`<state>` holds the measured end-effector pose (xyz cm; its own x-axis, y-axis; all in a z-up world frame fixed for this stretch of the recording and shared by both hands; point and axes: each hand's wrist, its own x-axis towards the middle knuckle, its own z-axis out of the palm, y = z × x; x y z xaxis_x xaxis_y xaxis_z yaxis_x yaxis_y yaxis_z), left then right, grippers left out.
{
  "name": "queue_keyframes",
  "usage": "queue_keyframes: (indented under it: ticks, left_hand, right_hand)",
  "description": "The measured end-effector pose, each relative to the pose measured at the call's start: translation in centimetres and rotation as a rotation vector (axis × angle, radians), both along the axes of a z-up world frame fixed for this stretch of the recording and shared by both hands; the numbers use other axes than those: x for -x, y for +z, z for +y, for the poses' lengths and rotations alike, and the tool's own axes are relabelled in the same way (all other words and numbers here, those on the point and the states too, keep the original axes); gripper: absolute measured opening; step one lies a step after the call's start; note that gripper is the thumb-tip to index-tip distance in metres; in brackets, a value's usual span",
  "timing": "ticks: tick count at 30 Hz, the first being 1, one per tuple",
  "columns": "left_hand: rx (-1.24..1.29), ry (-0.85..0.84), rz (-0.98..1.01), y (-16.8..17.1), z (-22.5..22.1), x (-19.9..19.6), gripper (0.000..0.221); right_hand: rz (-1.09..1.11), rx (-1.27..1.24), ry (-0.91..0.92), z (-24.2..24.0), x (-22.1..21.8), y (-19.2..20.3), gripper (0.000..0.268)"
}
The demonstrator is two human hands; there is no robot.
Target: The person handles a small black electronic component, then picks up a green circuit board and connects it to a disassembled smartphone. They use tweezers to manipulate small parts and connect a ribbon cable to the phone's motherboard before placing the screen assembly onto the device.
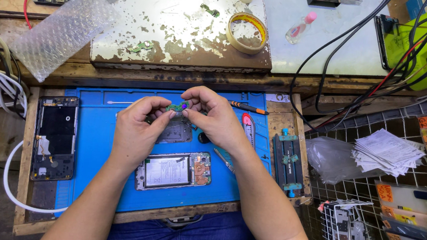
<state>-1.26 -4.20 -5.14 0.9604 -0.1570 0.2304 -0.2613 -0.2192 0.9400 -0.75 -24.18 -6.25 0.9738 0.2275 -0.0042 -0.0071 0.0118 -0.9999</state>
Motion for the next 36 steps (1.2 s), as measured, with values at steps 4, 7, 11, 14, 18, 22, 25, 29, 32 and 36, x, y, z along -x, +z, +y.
queue_keyframes:
  ticks: [4, 7, 11, 14, 18, 22, 25, 29, 32, 36]
  left_hand:
    - [-0.047, 0.006, -0.040, 0.26, 0.05, 0.01, 0.016]
    - [-0.073, 0.013, -0.075, 0.33, 0.03, 0.07, 0.016]
    - [-0.092, 0.009, -0.116, 0.38, 0.11, 0.09, 0.015]
    - [-0.112, 0.012, -0.155, 0.45, 0.10, 0.08, 0.015]
    - [-0.139, 0.016, -0.188, 0.49, 0.12, 0.07, 0.014]
    - [-0.162, 0.012, -0.214, 0.53, 0.14, 0.09, 0.015]
    - [-0.165, 0.010, -0.239, 0.60, 0.16, 0.04, 0.015]
    - [-0.174, 0.014, -0.258, 0.66, 0.23, 0.14, 0.014]
    - [-0.184, 0.017, -0.283, 0.71, 0.20, 0.09, 0.014]
    - [-0.194, 0.022, -0.303, 0.72, 0.21, 0.12, 0.015]
  right_hand:
    - [0.015, -0.002, -0.010, 0.03, -0.03, 0.01, 0.027]
    - [0.004, 0.003, -0.006, -0.02, -0.03, 0.06, 0.026]
    - [-0.003, -0.001, -0.005, -0.03, -0.02, -0.06, 0.026]
    - [-0.006, 0.001, -0.002, -0.02, -0.06, -0.06, 0.025]
    - [-0.001, -0.001, -0.002, -0.04, -0.06, -0.09, 0.025]
    - [-0.006, -0.004, -0.008, -0.10, -0.14, -0.20, 0.025]
    - [0.007, -0.040, -0.006, -0.12, -0.14, -0.32, 0.025]
    - [0.018, -0.076, -0.006, -0.19, -0.16, -0.50, 0.026]
    - [0.024, -0.099, -0.004, -0.23, -0.24, -0.56, 0.026]
    - [0.047, -0.159, -0.011, -0.17, -0.33, -0.64, 0.025]
